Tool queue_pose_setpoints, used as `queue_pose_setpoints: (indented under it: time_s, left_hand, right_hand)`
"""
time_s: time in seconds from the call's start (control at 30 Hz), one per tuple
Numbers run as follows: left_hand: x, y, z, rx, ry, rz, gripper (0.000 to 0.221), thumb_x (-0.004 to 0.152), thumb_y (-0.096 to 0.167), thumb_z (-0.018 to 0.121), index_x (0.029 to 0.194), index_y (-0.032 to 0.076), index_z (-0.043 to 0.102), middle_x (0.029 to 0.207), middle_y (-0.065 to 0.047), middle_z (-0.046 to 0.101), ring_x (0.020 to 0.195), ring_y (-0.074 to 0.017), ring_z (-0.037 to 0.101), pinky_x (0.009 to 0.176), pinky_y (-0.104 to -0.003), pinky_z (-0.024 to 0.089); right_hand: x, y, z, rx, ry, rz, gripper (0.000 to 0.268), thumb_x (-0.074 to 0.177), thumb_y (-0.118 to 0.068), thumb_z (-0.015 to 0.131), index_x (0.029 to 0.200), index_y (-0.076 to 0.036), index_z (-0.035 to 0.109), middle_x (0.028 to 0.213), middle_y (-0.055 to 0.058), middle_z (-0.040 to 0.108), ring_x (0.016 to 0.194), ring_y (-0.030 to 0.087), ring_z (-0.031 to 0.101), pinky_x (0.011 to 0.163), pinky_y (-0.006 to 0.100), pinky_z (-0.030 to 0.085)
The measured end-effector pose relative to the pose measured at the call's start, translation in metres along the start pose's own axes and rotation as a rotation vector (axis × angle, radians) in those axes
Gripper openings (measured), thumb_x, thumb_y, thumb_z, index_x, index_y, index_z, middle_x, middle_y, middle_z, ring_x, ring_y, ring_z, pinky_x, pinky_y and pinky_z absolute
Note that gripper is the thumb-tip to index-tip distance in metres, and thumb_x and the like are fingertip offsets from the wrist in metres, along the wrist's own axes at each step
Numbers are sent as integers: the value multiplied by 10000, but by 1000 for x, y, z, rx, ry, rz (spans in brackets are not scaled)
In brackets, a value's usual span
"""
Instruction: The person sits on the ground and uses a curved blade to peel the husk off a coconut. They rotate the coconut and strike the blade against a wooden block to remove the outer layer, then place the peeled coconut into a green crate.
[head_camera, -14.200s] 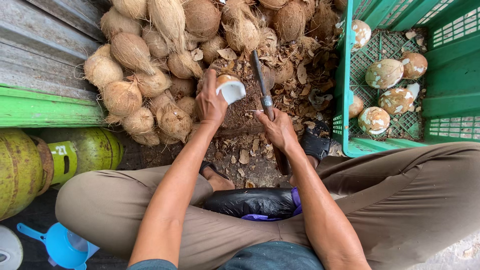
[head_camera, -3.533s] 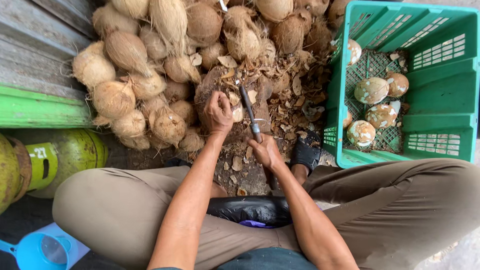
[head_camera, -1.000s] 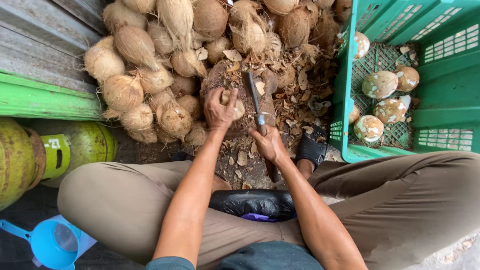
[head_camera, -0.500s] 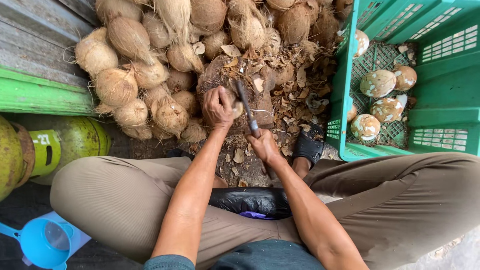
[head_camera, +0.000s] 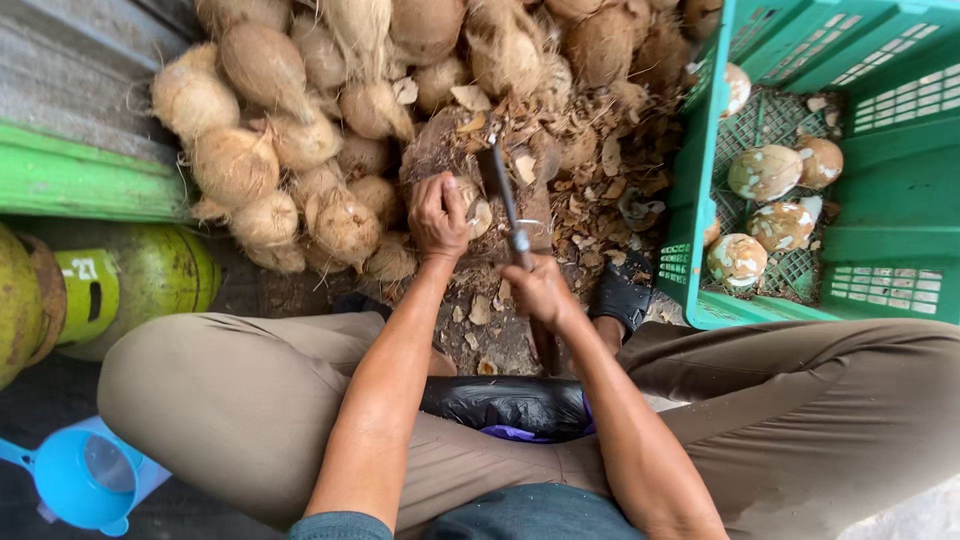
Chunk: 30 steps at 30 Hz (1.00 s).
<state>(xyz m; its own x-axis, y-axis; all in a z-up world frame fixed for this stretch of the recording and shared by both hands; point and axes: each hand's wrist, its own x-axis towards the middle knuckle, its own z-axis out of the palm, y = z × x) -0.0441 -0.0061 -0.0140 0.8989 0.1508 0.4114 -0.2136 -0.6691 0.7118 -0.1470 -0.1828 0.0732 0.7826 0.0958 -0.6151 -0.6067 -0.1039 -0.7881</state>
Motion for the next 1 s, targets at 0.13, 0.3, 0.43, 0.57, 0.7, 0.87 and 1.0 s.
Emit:
queue_pose_setpoints:
  time_s: [0.13,0.3,0.43,0.57,0.7,0.87,1.0]
  left_hand:
    - [6,12,-1,-14,-16,-16,410,1097,333,422,1043,35,698,1025,-137,724,958,-281,676,834,-414,555]
    - [-1,20,-12,3,-49,-74,394,1069,315,446,1034,32,720,1016,-142,736,957,-290,683,803,-398,550]
    - [13,23,-3,17,-19,-30,412,1084,323,434,1035,32,721,1047,-144,738,989,-292,696,863,-407,565]
    - [0,14,-13,15,-8,-19,423,1093,327,443,1041,21,731,1053,-147,743,990,-303,705,873,-415,566]
    - [10,11,3,-18,1,-7,447,1086,349,437,1069,13,732,1055,-164,735,989,-314,703,860,-410,565]
    - [-2,0,1,-9,-38,-45,488,1096,385,385,1061,36,724,1050,-151,744,977,-301,706,855,-415,570]
    - [4,-7,14,-31,-59,-100,483,1078,411,379,990,94,732,1004,-116,751,944,-266,719,865,-405,579]
  right_hand:
    - [7,2,-13,37,127,-210,278,917,-238,685,730,-93,539,573,0,556,394,105,485,348,284,440]
    - [13,31,6,-164,116,-116,292,930,-278,680,751,-53,634,558,7,550,438,95,478,400,289,409]
    - [26,24,5,-450,201,-129,332,932,-320,743,741,-63,655,539,21,578,485,91,530,511,285,440]
    - [8,18,8,-182,69,15,272,946,-254,650,747,-91,560,563,17,540,420,128,475,395,334,437]
    - [11,6,-2,-96,149,-209,196,942,-203,626,782,-95,655,553,14,563,401,110,476,359,300,414]
    - [19,25,6,-16,67,-158,173,950,-163,637,797,-84,641,567,7,572,409,90,482,355,281,407]
    - [31,30,4,-102,11,66,181,960,-202,626,804,-113,644,533,-1,516,379,104,382,339,294,315]
